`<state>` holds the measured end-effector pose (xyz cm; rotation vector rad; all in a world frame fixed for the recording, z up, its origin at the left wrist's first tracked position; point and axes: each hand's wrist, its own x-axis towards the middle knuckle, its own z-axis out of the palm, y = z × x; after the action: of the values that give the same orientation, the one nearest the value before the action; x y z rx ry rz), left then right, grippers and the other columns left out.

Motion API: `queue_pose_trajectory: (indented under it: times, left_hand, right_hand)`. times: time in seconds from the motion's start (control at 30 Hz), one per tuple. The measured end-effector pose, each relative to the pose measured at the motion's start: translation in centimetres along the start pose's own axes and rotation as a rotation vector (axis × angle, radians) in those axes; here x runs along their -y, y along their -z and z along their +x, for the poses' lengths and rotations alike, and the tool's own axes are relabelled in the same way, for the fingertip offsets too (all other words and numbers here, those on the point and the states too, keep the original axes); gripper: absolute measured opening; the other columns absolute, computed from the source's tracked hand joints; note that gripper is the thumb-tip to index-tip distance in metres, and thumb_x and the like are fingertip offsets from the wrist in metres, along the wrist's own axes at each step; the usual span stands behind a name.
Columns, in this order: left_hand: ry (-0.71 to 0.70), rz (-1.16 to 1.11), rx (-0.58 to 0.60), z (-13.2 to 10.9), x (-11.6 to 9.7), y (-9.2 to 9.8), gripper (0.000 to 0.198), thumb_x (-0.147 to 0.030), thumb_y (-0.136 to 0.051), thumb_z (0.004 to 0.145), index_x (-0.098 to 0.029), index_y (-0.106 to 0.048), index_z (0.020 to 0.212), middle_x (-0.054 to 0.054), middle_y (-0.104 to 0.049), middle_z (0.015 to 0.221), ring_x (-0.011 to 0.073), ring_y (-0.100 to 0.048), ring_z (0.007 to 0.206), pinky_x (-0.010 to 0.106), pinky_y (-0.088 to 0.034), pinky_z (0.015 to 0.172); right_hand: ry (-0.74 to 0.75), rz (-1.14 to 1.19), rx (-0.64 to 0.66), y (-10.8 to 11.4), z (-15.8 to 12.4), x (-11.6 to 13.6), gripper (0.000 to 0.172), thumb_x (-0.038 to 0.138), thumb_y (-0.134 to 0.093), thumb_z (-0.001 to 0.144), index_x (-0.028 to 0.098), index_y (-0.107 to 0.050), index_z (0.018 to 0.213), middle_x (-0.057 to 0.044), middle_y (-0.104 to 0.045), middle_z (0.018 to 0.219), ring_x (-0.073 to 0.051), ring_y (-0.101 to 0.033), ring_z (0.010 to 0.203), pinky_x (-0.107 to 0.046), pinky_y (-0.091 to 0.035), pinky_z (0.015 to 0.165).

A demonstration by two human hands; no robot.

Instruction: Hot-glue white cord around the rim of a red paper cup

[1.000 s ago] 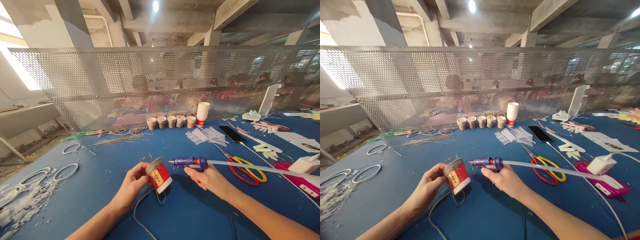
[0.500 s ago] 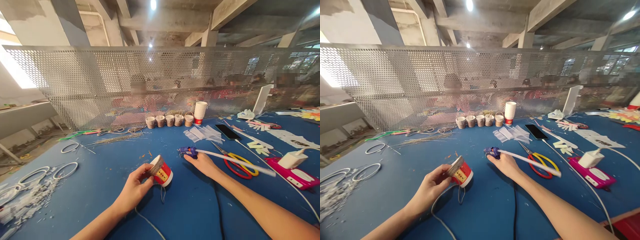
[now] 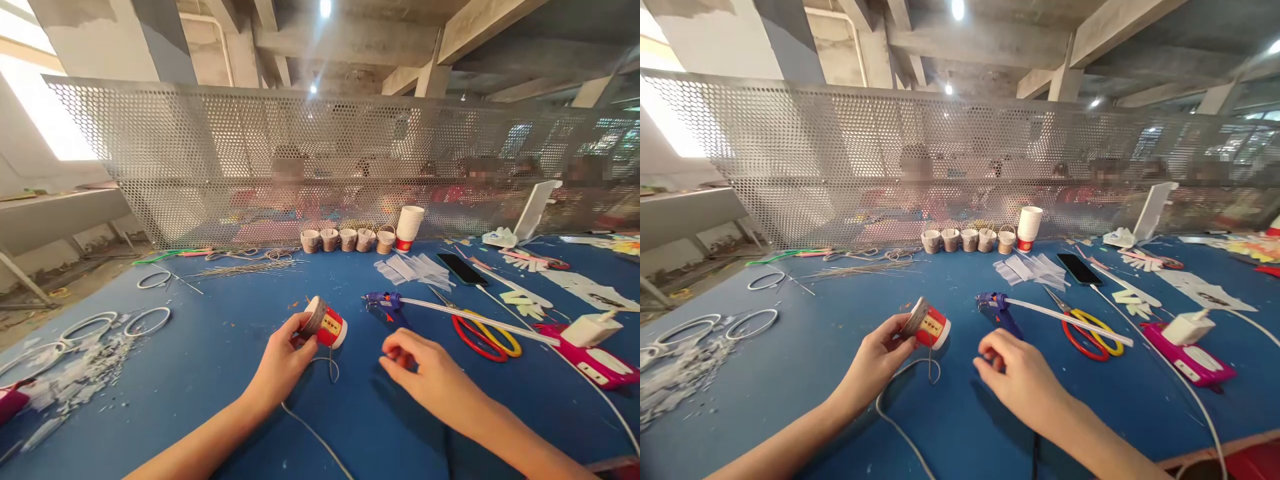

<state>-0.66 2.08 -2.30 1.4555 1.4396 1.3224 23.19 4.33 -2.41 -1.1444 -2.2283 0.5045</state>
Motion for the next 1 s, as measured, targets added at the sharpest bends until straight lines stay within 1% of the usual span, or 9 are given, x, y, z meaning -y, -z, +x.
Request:
queue_pose_trajectory:
  times: [0.17, 0.23, 0.33, 0.47, 0.63, 0.73, 0.83, 0.9, 1.0]
  left_hand:
    - [-0.037, 0.007, 0.013, -0.6, -0.3, -0.1, 0.021, -0.025, -0.059, 0.075, -0.018, -0.067, 0.093, 0.002, -0.072, 0.085, 0.0180, -0.063, 0.077, 0.025, -0.051, 0.070]
    - [-0.055, 0.039, 0.010, -0.7, -0.4, -0.1, 0.020, -0.024, -0.059, 0.076, -0.018, -0.067, 0.093, 0.002, -0.072, 0.086, 0.0180, -0.064, 0.078, 0.025, -0.050, 0.070]
    - [-0.064, 0.097, 0.022, -0.8, -0.3, 0.0, 0.019, -0.022, -0.057, 0.077, -0.018, -0.067, 0.093, 0.002, -0.072, 0.086, 0.0176, -0.063, 0.075, 0.025, -0.049, 0.068]
    - [-0.071, 0.139, 0.037, -0.8, -0.3, 0.0, 0.019, -0.019, -0.054, 0.077, -0.019, -0.068, 0.090, 0.001, -0.071, 0.081, 0.0173, -0.062, 0.072, 0.025, -0.049, 0.065]
    - [-0.125, 0.204, 0.029, -0.8, -0.6, -0.1, 0.018, -0.017, -0.052, 0.077, -0.018, -0.067, 0.085, 0.000, -0.065, 0.077, 0.0147, -0.059, 0.069, 0.023, -0.047, 0.064]
    - [-0.152, 0.246, 0.035, -0.9, -0.7, -0.3, 0.018, -0.017, -0.050, 0.076, -0.018, -0.067, 0.082, 0.000, -0.059, 0.074, 0.0133, -0.054, 0.065, 0.022, -0.045, 0.060]
    - [-0.133, 0.229, 0.059, -1.0, -0.8, -0.4, 0.021, -0.017, -0.049, 0.075, -0.018, -0.067, 0.086, 0.001, -0.061, 0.076, 0.0141, -0.055, 0.068, 0.023, -0.044, 0.063]
    - [-0.064, 0.175, 0.080, -1.1, -0.9, -0.4, 0.026, -0.017, -0.050, 0.073, -0.017, -0.066, 0.093, 0.001, -0.064, 0.080, 0.0150, -0.056, 0.070, 0.024, -0.044, 0.064]
    - [0.052, 0.042, 0.122, -1.2, -1.4, -0.5, 0.032, -0.018, -0.051, 0.070, -0.016, -0.064, 0.099, 0.003, -0.068, 0.083, 0.0156, -0.057, 0.070, 0.024, -0.044, 0.060]
  right_hand:
    - [0.112, -0.071, -0.020, -3.4, 3.3, 3.6, 0.013, 0.032, -0.065, 0.079, 0.021, -0.060, 0.076, 0.001, -0.064, 0.071, -0.014, -0.059, 0.060, -0.024, -0.043, 0.057]
    - [0.144, -0.216, -0.064, -4.3, 4.2, 3.8, 0.016, 0.032, -0.067, 0.077, 0.018, -0.061, 0.076, -0.002, -0.066, 0.072, -0.017, -0.061, 0.062, -0.027, -0.042, 0.058]
    - [0.187, -0.271, -0.082, -5.1, 4.6, 3.6, 0.005, 0.017, -0.059, 0.079, 0.017, -0.061, 0.075, -0.003, -0.066, 0.071, -0.018, -0.061, 0.064, -0.028, -0.040, 0.060]
    - [0.112, 0.107, -0.074, -5.2, 4.3, 3.4, 0.014, 0.009, -0.052, 0.073, 0.019, -0.055, 0.065, 0.001, -0.060, 0.067, -0.014, -0.057, 0.062, -0.025, -0.039, 0.058]
    - [-0.262, 0.887, 0.129, -4.4, 4.3, 3.9, 0.009, 0.018, -0.053, 0.070, 0.020, -0.046, 0.065, 0.002, -0.060, 0.063, -0.012, -0.057, 0.056, -0.023, -0.043, 0.053]
    - [-0.399, 1.114, 0.200, -4.0, 4.4, 4.0, 0.009, 0.018, -0.053, 0.068, 0.020, -0.045, 0.072, 0.006, -0.058, 0.057, -0.006, -0.043, 0.040, -0.019, -0.032, 0.041]
    - [-0.319, 0.948, 0.166, -3.9, 4.1, 4.0, 0.008, 0.017, -0.053, 0.073, 0.019, -0.052, 0.081, 0.004, -0.060, 0.067, -0.006, -0.048, 0.046, -0.019, -0.036, 0.045]
    - [-0.168, 0.709, 0.093, -3.9, 3.8, 3.9, 0.007, 0.018, -0.054, 0.078, 0.019, -0.057, 0.084, 0.001, -0.061, 0.073, -0.011, -0.057, 0.060, -0.022, -0.044, 0.057]
    - [0.076, 0.365, -0.082, -4.0, 3.3, 3.7, 0.007, 0.018, -0.053, 0.083, 0.020, -0.059, 0.081, -0.001, -0.059, 0.074, -0.014, -0.057, 0.066, -0.025, -0.044, 0.061]
